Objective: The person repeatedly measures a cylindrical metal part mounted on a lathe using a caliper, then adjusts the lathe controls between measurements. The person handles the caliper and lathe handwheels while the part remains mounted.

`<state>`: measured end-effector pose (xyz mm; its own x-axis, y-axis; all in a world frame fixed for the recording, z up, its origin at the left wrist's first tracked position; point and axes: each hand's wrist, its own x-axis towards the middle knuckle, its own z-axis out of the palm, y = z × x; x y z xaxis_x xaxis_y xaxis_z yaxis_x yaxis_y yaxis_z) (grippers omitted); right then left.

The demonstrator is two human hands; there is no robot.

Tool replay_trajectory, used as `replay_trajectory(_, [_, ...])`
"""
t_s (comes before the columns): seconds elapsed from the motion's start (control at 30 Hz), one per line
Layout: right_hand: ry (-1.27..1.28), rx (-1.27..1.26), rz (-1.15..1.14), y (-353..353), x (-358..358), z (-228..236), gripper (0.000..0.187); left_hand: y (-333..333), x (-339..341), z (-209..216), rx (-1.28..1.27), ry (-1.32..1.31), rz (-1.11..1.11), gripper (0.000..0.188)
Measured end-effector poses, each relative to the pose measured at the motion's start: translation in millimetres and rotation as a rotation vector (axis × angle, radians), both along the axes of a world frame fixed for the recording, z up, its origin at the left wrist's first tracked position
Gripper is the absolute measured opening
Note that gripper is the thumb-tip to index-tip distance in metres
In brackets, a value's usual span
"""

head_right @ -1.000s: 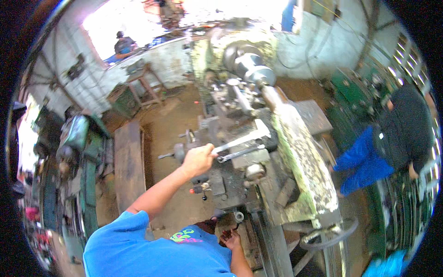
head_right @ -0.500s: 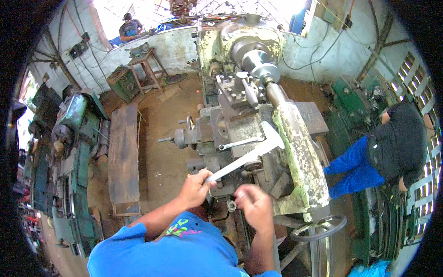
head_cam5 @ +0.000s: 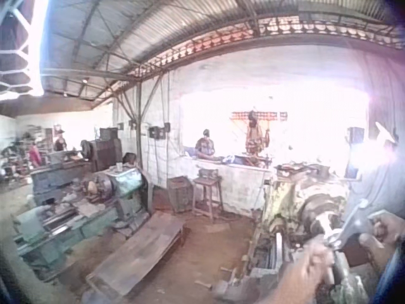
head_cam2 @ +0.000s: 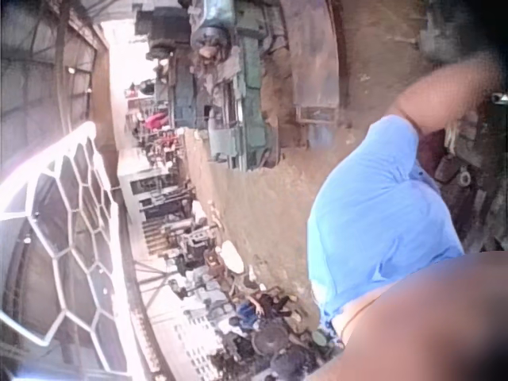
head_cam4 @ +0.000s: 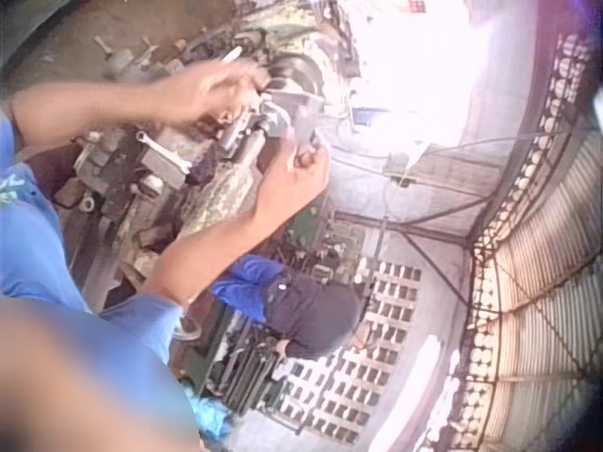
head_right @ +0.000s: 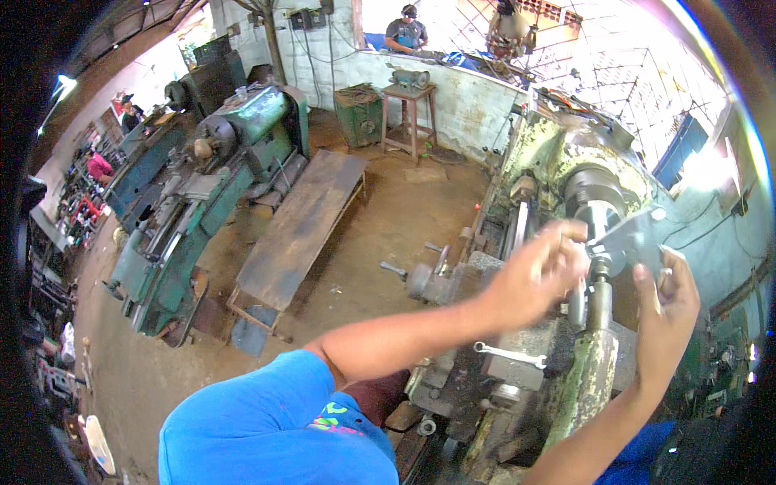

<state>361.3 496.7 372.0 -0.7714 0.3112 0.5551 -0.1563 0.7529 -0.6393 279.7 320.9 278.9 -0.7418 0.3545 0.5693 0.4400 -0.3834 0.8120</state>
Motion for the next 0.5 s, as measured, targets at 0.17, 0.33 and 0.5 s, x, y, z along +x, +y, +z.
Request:
replay_trajectory(0.17, [-0.031, 0.379, -0.039, 68, -59, -11, 0.033, 64, -86, 34, -0.178, -0.054, -0.251, 0.027])
replay_trajectory(0.33, [0.094, 0.456, -0.013, 147, -98, -67, 0.034, 138, -140, 13, -0.277, 0.139, -0.248, 0.022])
replay_trajectory(0.5, [0.229, 0.669, -0.06, 230, -141, -127, 0.032, 195, -168, -12, -0.536, 0.327, 0.071, 0.013])
